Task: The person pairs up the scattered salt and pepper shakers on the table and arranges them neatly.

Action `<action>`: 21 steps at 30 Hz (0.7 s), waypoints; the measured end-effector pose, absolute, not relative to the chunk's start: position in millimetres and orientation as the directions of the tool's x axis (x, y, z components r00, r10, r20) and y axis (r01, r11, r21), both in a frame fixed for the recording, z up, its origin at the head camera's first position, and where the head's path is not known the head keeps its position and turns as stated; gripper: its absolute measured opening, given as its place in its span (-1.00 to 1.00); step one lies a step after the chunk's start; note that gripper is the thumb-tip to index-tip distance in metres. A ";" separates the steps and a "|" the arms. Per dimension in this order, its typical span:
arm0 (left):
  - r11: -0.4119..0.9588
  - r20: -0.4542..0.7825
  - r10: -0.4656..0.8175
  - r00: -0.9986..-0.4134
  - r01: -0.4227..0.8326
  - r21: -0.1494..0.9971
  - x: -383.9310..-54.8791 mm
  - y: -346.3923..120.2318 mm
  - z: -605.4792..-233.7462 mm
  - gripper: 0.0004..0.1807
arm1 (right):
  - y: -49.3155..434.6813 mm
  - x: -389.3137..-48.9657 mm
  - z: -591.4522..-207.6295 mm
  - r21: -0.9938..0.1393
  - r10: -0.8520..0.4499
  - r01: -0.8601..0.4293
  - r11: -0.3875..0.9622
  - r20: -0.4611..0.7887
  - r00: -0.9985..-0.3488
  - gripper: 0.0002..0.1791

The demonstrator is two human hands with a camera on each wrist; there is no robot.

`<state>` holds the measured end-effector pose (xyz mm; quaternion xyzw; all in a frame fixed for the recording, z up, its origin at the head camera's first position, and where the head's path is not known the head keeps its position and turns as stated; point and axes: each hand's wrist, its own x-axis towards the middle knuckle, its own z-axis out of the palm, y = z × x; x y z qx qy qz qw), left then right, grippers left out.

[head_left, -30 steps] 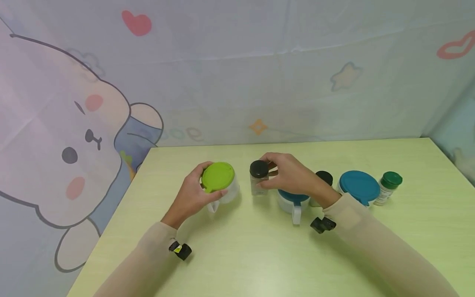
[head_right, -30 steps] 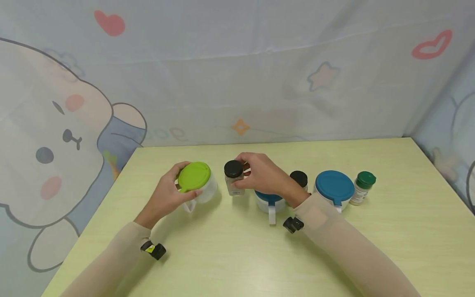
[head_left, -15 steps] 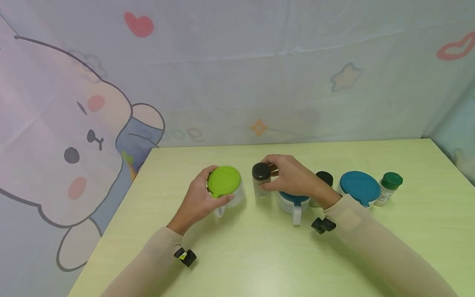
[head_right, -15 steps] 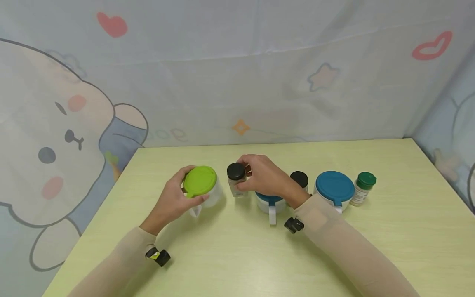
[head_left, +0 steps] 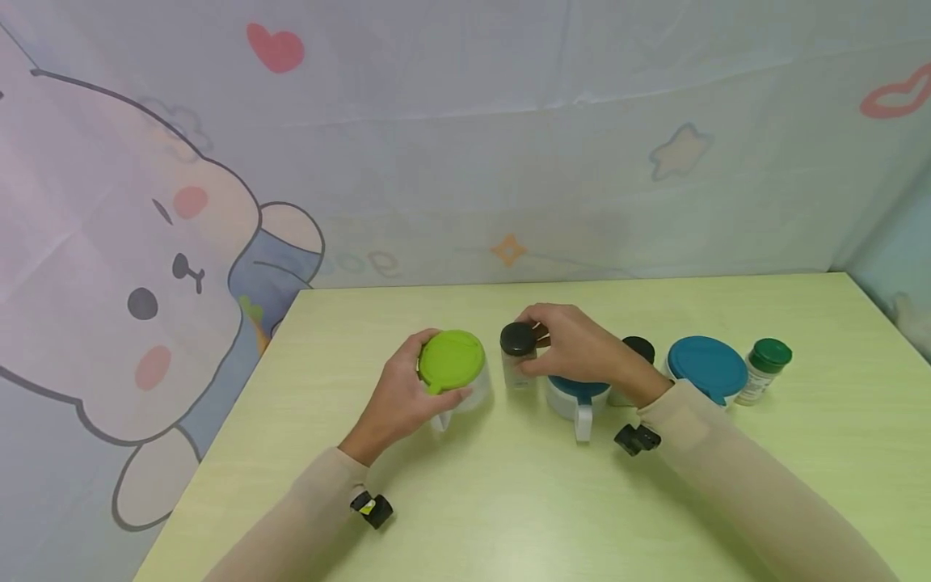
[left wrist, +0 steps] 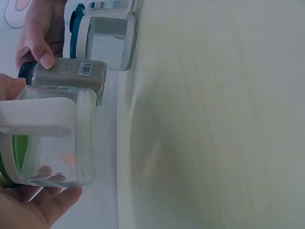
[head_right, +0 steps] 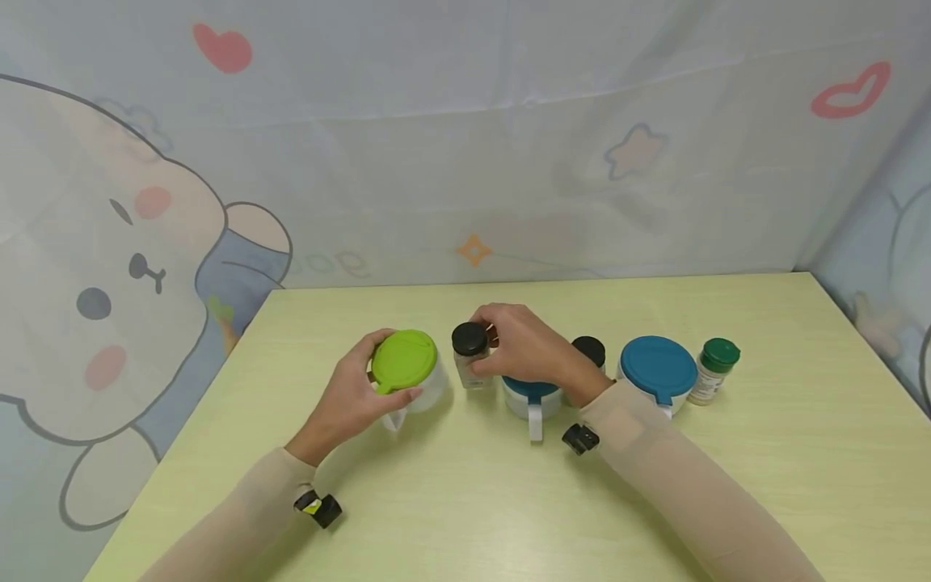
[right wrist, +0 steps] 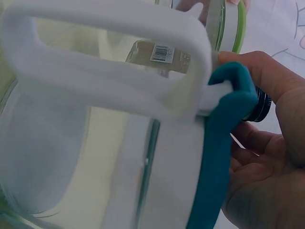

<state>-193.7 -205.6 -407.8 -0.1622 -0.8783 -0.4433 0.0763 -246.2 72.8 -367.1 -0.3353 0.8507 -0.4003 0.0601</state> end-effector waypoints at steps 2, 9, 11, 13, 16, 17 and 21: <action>0.559 0.272 0.220 -0.937 0.350 0.752 -192.7 -204.4 -408.5 -0.11 | 73.7 -246.8 -368.2 -0.721 -0.625 -0.523 0.454 0.160 -0.764 -0.49; 0.555 0.264 0.218 -0.939 0.342 0.758 -191.5 -200.4 -410.3 -0.10 | 74.2 -249.1 -369.8 -0.712 -0.633 -0.531 0.460 0.156 -0.758 -0.49; 0.555 0.261 0.217 -0.941 0.339 0.760 -191.5 -199.3 -410.9 -0.10 | 74.3 -250.2 -370.8 -0.705 -0.634 -0.535 0.465 0.157 -0.757 -0.50; 0.557 0.260 0.216 -0.941 0.338 0.758 -191.6 -198.4 -411.5 -0.09 | 74.4 -250.9 -371.3 -0.699 -0.634 -0.540 0.469 0.159 -0.757 -0.51; 0.565 0.262 0.215 -0.941 0.339 0.752 -191.8 -197.1 -412.8 -0.09 | 74.9 -251.1 -371.7 -0.694 -0.632 -0.542 0.473 0.161 -0.758 -0.51; 0.568 0.262 0.214 -0.941 0.338 0.751 -191.8 -196.7 -413.2 -0.09 | 75.1 -251.0 -371.8 -0.693 -0.634 -0.546 0.471 0.164 -0.756 -0.51; 0.576 0.257 0.212 -0.943 0.332 0.747 -191.6 -194.9 -415.7 -0.09 | 75.6 -251.4 -373.2 -0.697 -0.638 -0.542 0.470 0.157 -0.754 -0.51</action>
